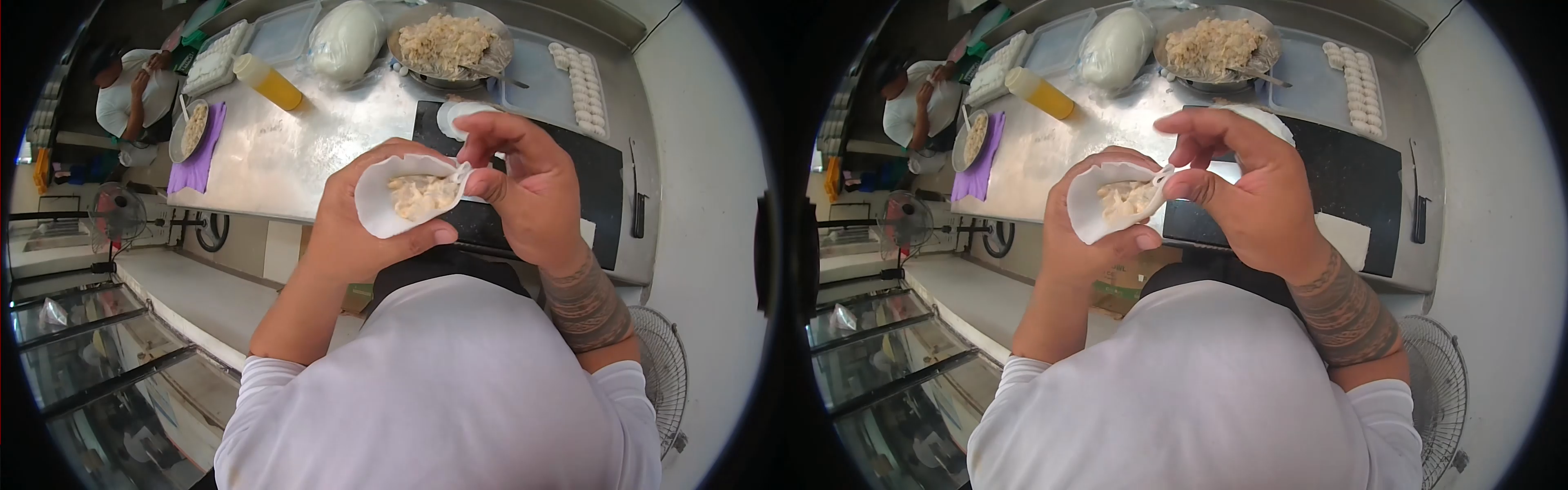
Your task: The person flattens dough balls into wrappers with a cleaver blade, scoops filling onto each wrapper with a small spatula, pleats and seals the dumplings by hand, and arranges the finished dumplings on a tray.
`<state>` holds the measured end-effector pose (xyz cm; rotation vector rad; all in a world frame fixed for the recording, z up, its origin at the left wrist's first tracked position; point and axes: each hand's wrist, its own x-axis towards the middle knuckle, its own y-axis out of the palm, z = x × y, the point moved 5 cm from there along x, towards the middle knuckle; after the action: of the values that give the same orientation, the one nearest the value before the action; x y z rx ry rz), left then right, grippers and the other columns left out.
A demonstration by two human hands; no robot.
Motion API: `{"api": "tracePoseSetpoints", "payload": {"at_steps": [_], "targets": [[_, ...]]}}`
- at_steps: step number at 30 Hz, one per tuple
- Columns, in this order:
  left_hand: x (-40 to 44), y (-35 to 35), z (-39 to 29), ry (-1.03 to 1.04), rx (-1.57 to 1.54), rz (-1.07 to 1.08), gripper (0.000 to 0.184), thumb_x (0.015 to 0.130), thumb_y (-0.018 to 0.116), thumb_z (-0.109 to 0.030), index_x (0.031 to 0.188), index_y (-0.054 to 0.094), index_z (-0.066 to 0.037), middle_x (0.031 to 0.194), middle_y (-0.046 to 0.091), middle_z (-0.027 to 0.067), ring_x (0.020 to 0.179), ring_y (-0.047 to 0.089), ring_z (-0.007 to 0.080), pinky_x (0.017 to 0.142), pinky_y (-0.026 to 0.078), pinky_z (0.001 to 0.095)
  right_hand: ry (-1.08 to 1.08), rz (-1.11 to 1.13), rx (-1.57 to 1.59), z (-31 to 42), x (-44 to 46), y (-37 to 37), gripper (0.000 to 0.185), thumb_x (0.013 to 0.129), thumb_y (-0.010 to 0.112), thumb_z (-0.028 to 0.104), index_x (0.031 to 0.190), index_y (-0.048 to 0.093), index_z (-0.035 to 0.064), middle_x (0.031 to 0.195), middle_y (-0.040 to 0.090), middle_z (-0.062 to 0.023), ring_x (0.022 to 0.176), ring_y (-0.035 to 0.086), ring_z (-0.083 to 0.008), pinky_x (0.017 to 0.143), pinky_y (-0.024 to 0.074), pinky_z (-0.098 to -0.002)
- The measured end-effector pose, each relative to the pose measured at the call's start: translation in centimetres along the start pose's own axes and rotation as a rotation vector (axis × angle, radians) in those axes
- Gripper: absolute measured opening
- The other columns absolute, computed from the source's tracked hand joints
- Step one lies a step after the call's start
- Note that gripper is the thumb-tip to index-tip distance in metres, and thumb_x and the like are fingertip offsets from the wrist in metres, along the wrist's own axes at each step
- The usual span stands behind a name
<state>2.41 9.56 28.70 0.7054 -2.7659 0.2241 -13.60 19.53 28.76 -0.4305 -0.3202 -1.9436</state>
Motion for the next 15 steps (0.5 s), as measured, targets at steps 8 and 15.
{"api": "tracePoseSetpoints", "payload": {"at_steps": [8,15], "targets": [[-0.7,-1.4,1.7,-0.054,-0.486,-0.27,0.05,0.076,0.089,0.002,0.121,0.065,-0.002,0.123,0.066,0.0086,0.114,0.065,0.0173,0.099,0.054,0.0324,-0.045,0.125,-0.198,0.3,1.3,2.2,0.012,0.091,0.078,0.008,0.096,0.07,0.0015,0.096,0.068,-0.0048,0.091,0.063,-0.0162,0.084,0.0509,-0.0311],[-0.1,-5.0,2.5,0.035,-0.395,0.012,0.048,0.078,0.087,0.002,0.121,0.066,-0.002,0.121,0.065,0.009,0.111,0.064,0.0151,0.097,0.054,0.0306,0.123,0.024,0.018,-0.7,2.2,4.8,0.008,0.092,0.076,0.005,0.096,0.07,0.0018,0.097,0.066,-0.0058,0.09,0.062,-0.0165,0.083,0.0504,-0.0314]]}}
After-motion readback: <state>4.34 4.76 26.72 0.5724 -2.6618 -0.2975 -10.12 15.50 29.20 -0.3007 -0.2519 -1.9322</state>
